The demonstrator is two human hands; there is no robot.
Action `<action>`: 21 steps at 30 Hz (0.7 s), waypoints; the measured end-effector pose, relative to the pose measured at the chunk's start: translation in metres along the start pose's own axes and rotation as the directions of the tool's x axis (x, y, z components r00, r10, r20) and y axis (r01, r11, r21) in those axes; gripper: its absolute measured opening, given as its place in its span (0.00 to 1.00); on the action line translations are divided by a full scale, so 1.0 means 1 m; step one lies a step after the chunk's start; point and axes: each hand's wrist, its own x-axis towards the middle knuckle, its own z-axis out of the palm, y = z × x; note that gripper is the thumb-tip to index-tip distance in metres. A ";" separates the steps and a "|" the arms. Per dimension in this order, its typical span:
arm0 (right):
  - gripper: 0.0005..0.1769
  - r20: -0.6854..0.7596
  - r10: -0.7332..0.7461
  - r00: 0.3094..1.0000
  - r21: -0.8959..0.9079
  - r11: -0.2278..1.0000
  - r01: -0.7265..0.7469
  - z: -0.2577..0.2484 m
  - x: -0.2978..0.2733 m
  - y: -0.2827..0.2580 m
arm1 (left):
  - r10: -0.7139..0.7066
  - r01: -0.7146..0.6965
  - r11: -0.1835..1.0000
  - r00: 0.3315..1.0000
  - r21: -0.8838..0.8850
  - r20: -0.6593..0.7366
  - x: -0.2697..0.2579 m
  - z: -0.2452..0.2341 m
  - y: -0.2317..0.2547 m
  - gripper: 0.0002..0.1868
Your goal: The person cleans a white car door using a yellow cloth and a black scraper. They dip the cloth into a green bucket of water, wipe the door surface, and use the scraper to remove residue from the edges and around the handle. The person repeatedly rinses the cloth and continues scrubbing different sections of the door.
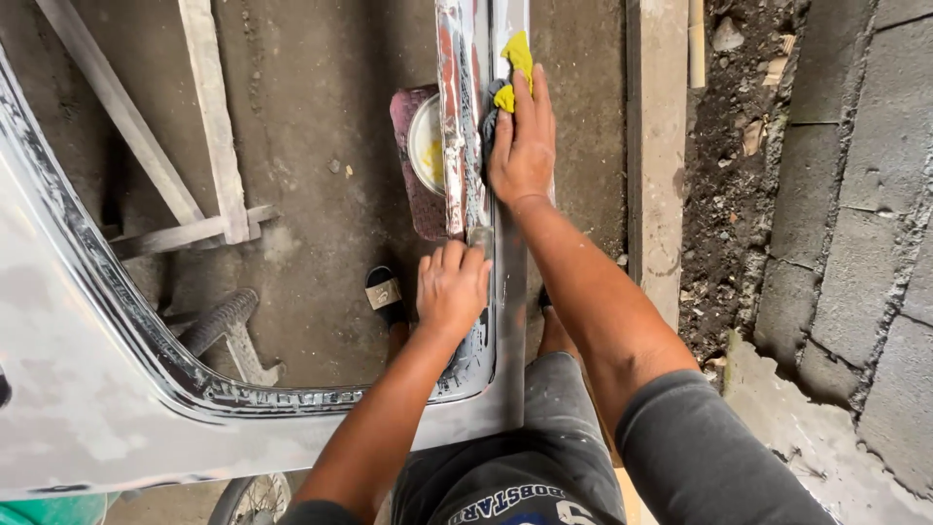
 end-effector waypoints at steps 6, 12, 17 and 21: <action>0.22 -0.064 0.089 0.994 0.082 0.993 -0.084 -0.002 0.003 -0.004 | -0.129 0.127 0.988 0.992 0.085 0.019 0.088 0.007 -0.019 0.15; 0.21 -0.059 0.166 0.984 0.106 0.982 -0.159 -0.007 0.005 -0.013 | -0.095 0.095 0.995 0.989 0.004 0.117 0.053 0.004 -0.016 0.15; 0.21 -0.063 0.138 0.988 0.079 0.988 -0.132 -0.008 0.009 -0.016 | -0.068 0.070 0.996 0.997 0.061 -0.032 0.137 0.015 -0.036 0.16; 0.21 -0.032 0.140 0.990 0.072 0.988 -0.137 -0.014 0.008 -0.021 | -0.111 0.113 0.988 0.994 0.108 -0.023 0.167 0.017 -0.040 0.11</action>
